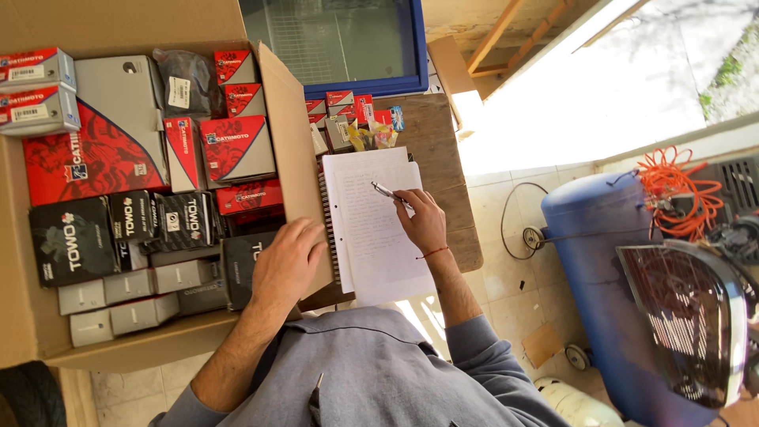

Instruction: The person picks up small red and grey boxes from a wooden shelf, carries them to a large cardboard box, opens them to reveal contents, and places them inside. The person then writes on a notepad and repeats the process with additional boxes.

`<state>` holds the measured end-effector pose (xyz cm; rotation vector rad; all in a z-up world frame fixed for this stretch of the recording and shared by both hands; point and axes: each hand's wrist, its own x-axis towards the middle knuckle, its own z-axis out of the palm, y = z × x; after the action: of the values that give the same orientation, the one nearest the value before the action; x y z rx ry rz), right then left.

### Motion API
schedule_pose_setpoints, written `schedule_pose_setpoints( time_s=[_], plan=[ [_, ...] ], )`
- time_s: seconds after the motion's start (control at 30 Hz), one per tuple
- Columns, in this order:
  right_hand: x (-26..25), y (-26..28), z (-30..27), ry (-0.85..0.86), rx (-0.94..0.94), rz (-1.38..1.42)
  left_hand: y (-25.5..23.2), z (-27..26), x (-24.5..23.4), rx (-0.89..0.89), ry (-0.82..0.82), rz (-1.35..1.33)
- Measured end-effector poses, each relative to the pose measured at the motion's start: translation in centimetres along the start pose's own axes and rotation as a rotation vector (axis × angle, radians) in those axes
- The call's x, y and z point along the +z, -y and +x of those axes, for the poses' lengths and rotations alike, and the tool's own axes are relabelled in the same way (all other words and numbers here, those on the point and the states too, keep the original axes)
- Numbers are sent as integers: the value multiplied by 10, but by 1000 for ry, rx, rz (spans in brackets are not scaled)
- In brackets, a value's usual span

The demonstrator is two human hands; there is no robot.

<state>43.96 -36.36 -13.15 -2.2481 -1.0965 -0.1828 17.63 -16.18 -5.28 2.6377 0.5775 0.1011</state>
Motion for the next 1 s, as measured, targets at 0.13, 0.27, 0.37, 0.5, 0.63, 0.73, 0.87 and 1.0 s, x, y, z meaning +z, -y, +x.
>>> schedule_pose_setpoints(
  time_s=[0.13, 0.27, 0.37, 0.5, 0.63, 0.73, 0.87, 1.0],
  plan=[
    [-1, -20, 7, 61, -35, 86, -30, 19, 47, -65, -123, 136],
    [2, -33, 15, 134, -61, 157, -46, 42, 109, -77, 3, 69],
    [10, -42, 20, 160, -27, 279, -38, 59, 155, -61, 112, -15],
    [26, -54, 31, 225, 42, 458, -41, 71, 181, -70, 203, 9],
    [41, -53, 51, 241, 117, 607, -46, 71, 187, -101, 242, 22],
    [60, -50, 68, 328, 174, 701, -50, 71, 184, -102, 233, 57],
    [97, -44, 85, 436, 240, 903, -46, 70, 190, -57, 214, 14],
    [122, -35, 99, 549, 206, 919, -43, 68, 195, -12, 183, 23]
  ],
)
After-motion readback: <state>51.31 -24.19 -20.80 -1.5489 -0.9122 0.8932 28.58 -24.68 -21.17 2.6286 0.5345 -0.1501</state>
